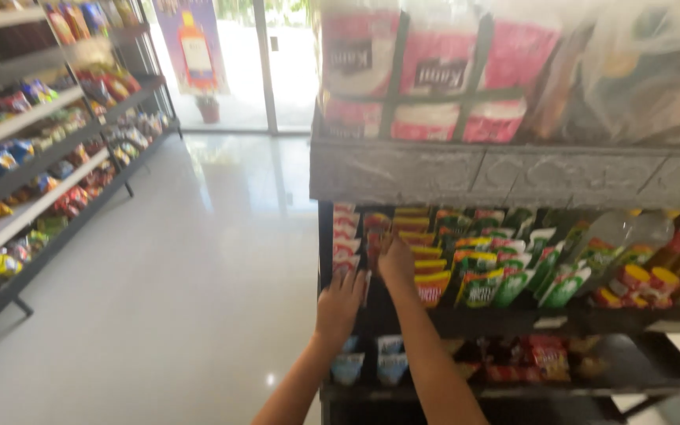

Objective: Stocking and organizing condiment pouches on retail shelves from a cardboard box.

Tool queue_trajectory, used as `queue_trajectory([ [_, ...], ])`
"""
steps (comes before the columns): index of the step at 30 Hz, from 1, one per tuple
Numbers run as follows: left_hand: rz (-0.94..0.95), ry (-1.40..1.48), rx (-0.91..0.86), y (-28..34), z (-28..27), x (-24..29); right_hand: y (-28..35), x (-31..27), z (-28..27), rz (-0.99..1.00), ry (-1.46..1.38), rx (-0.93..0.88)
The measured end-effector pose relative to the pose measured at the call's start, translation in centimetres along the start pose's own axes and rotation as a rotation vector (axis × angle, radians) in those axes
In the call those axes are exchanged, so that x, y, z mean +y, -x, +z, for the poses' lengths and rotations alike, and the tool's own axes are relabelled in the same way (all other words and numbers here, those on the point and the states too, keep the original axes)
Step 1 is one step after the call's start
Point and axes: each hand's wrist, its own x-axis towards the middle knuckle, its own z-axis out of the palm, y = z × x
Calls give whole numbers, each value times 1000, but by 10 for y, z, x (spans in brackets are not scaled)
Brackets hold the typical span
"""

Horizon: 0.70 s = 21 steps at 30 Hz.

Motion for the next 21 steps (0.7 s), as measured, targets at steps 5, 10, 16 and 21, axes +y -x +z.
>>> queue_trajectory([
  [5,-35,154,7,-7,-19,7,5,-4,-10,12,20,-97],
  [10,-115,330,108,-8,-35,20,31,-66,-78,111,90,-234],
  [16,-294,475,152,6,-22,39,97,-34,-100,-269,-60,-63],
  [21,-323,665,140,23,-10,102,165,29,-113,-22,-494,-29],
])
